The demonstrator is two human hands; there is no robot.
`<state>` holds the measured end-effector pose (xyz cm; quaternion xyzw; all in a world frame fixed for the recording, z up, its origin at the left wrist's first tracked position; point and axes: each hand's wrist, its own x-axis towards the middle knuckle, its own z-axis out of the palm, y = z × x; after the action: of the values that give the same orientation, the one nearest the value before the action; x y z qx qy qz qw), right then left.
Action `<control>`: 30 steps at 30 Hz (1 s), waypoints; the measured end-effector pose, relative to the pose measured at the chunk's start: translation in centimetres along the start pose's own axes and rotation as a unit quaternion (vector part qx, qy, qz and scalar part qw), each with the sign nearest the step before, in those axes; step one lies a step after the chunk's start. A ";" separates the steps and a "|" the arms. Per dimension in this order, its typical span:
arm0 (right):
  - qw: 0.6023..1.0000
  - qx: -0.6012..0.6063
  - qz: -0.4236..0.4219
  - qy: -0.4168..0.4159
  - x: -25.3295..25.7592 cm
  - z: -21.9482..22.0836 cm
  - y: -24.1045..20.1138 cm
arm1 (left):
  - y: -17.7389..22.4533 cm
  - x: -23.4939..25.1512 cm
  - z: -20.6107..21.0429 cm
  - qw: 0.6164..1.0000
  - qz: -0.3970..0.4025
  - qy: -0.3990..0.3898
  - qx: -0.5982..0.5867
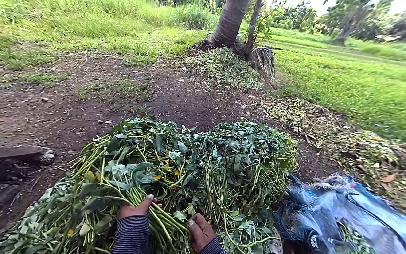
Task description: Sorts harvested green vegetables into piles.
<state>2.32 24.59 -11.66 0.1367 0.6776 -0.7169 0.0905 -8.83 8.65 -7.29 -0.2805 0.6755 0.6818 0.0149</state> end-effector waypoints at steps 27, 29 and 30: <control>0.987 -0.112 0.013 0.113 0.4 -12.4 -3.8 | 1.1 2.2 -0.5 1.000 -0.013 -0.009 -0.021; 0.966 -0.192 0.170 0.040 -1.0 -12.2 -0.2 | 0.9 2.0 -0.2 1.000 -0.008 -0.011 -0.008; 0.957 -0.209 0.200 0.031 -1.6 -12.4 1.5 | 0.8 2.0 -0.2 1.000 -0.008 -0.017 -0.002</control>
<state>5.17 36.74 -13.14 0.2701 0.7733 -0.5220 0.2378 -10.74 7.66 -7.35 -0.2742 0.6714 0.6878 0.0318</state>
